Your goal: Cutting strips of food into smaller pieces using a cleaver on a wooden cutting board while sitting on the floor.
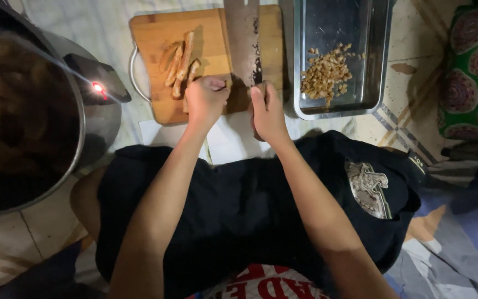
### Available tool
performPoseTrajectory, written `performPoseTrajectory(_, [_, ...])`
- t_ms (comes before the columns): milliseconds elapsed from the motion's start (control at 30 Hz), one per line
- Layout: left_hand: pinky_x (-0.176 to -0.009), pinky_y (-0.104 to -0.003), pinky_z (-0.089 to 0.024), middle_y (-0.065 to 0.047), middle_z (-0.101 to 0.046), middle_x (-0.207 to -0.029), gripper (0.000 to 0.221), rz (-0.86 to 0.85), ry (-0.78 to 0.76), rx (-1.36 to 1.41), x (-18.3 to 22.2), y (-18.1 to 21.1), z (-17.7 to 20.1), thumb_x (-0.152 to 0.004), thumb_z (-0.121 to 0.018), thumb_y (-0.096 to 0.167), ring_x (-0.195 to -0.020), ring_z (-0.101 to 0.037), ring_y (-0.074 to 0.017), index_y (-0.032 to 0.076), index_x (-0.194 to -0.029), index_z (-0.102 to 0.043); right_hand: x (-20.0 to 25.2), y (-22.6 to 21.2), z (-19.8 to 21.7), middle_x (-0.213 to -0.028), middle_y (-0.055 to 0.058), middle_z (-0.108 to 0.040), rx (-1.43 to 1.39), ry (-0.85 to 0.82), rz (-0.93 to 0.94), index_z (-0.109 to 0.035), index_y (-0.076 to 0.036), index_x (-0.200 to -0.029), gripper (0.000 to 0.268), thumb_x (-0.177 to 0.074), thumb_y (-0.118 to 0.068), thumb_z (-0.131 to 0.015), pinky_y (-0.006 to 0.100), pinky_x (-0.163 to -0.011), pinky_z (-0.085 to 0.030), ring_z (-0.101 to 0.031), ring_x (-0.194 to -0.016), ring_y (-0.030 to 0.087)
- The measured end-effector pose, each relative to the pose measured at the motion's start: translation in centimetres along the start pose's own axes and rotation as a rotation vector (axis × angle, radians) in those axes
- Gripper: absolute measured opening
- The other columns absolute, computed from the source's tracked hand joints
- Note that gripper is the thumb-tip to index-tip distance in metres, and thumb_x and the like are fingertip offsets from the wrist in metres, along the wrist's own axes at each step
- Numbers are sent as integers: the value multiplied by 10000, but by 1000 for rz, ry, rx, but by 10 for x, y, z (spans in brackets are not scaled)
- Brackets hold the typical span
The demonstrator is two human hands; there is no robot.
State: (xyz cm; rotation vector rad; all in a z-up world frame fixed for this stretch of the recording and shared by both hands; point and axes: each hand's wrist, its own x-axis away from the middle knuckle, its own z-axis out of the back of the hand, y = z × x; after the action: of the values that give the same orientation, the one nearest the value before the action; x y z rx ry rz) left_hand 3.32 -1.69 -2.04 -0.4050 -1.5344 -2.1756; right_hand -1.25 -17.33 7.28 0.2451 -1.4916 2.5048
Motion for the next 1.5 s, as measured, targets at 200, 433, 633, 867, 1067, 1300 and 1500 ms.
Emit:
performPoseTrajectory(200, [-480, -263, -610, -137, -780, -876, 171, 44, -36, 51, 22, 32, 16, -758, -797, 106, -524, -733, -175, 72, -925, -781, 19, 5, 5, -776, 276, -640, 150, -14, -13, -523, -40, -996, 394, -1058, -428, -495, 534, -767, -513, -676, -839, 464])
performPoseTrajectory(433, [-483, -263, -628, -157, -777, -876, 188, 72, -50, 85, 16, 24, 13, -770, -788, 87, -555, -746, -185, 49, -954, -784, 24, 13, -4, -640, 153, -641, 145, -74, 29, -535, -50, -1049, 369, -1083, -409, -461, 410, -584, -541, -689, -624, 329])
performPoseTrajectory(633, [-526, -226, -622, -86, -751, -691, 195, 90, -84, 35, 12, 20, 12, -813, -735, 102, -503, -716, -143, 68, -1000, -779, 41, 0, -1, -928, 272, -710, 264, -115, -40, -530, 6, -1186, 433, -1076, -404, -446, 538, -758, -589, -703, -907, 471])
performPoseTrajectory(867, [-529, -259, -617, -86, -774, -765, 187, 150, -72, 7, 10, 18, 11, -785, -735, 91, -510, -731, -128, 94, -963, -791, 55, 13, -1, -854, 245, -694, 266, -172, -131, -521, -8, -1133, 328, -1078, -322, -443, 495, -706, -589, -721, -860, 418])
performPoseTrajectory(1067, [-655, -350, -627, -97, -779, -826, 197, 76, -42, -29, 8, 19, 10, -771, -735, 97, -685, -759, -220, 104, -956, -804, 24, 1, -12, -827, 249, -687, 281, -135, -51, -518, -11, -1030, 355, -1077, -356, -451, 499, -666, -583, -713, -828, 434])
performPoseTrajectory(1300, [-715, -416, -631, -100, -792, -892, 146, 32, -1, -25, 17, 27, 14, -782, -760, 144, -870, -766, -326, 152, -915, -821, -10, 11, -17, -788, 186, -629, 171, -107, 36, -504, -44, -965, 356, -1102, -365, -434, 430, -683, -562, -690, -805, 354])
performPoseTrajectory(1500, [-659, -403, -613, -119, -791, -843, 211, 86, -43, -33, 4, 13, 6, -748, -751, 130, -700, -776, -255, 144, -948, -818, 46, 4, -1, -870, 251, -713, 322, -171, -138, -521, -44, -1021, 296, -1080, -323, -441, 509, -734, -593, -718, -901, 449])
